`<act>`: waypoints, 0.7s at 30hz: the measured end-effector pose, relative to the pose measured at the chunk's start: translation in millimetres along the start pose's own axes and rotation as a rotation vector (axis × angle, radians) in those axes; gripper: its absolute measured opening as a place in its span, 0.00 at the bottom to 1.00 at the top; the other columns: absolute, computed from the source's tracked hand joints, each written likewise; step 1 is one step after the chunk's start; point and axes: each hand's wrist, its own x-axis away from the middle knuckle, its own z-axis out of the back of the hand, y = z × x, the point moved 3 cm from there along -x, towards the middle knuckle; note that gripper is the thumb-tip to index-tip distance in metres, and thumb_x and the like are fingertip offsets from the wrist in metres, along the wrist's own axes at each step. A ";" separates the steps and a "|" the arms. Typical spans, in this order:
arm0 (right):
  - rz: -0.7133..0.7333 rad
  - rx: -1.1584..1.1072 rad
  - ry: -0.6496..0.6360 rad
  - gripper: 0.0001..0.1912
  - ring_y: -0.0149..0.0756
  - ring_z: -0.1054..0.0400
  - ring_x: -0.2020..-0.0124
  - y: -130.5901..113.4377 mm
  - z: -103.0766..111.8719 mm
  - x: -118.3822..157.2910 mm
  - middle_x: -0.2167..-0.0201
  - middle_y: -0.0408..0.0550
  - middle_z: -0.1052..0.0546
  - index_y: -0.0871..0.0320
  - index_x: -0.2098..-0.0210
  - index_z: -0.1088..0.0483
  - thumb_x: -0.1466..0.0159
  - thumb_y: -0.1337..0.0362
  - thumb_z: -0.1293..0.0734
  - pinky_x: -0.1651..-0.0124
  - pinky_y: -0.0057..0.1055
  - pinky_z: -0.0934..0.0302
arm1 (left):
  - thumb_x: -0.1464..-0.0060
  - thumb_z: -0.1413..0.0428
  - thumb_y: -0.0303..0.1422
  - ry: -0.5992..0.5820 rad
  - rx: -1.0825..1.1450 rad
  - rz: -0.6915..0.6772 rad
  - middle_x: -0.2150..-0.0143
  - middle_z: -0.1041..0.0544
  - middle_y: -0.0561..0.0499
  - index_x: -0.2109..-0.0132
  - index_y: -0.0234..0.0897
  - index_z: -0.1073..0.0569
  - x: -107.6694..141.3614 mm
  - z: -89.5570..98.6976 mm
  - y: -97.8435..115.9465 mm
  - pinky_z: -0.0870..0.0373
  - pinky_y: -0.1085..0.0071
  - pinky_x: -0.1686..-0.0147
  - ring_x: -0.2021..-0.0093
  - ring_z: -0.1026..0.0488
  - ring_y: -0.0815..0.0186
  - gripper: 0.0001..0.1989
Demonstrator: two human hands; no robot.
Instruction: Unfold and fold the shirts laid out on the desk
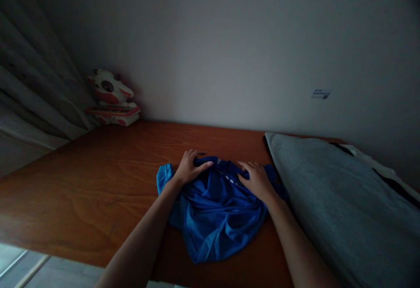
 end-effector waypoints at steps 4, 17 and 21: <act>-0.125 -0.166 0.115 0.12 0.41 0.24 0.63 6.0 6.9 -1.9 0.64 0.50 0.20 0.54 0.58 0.21 0.38 0.63 0.35 0.56 0.37 0.32 | 0.41 0.44 0.50 -0.067 0.004 0.044 0.48 0.20 0.44 0.41 0.38 0.27 0.2 3.3 -8.2 0.29 0.59 0.44 0.47 0.24 0.55 0.27; -0.348 -0.336 0.620 0.14 0.41 0.33 0.67 20.8 35.8 1.1 0.70 0.48 0.26 0.56 0.60 0.25 0.39 0.55 0.34 0.59 0.39 0.34 | 0.46 0.46 0.38 -0.038 -0.315 -0.091 0.59 0.23 0.45 0.55 0.40 0.17 -3.7 7.6 -5.5 0.31 0.57 0.47 0.55 0.27 0.56 0.17; -0.433 -0.668 0.288 0.19 0.34 0.34 0.78 16.2 39.6 -2.8 0.77 0.42 0.26 0.55 0.63 0.30 0.43 0.46 0.31 0.73 0.30 0.38 | 0.42 0.51 0.40 0.158 -0.076 0.064 0.71 0.24 0.51 0.54 0.37 0.19 -2.2 22.4 -12.3 0.27 0.67 0.64 0.70 0.28 0.64 0.20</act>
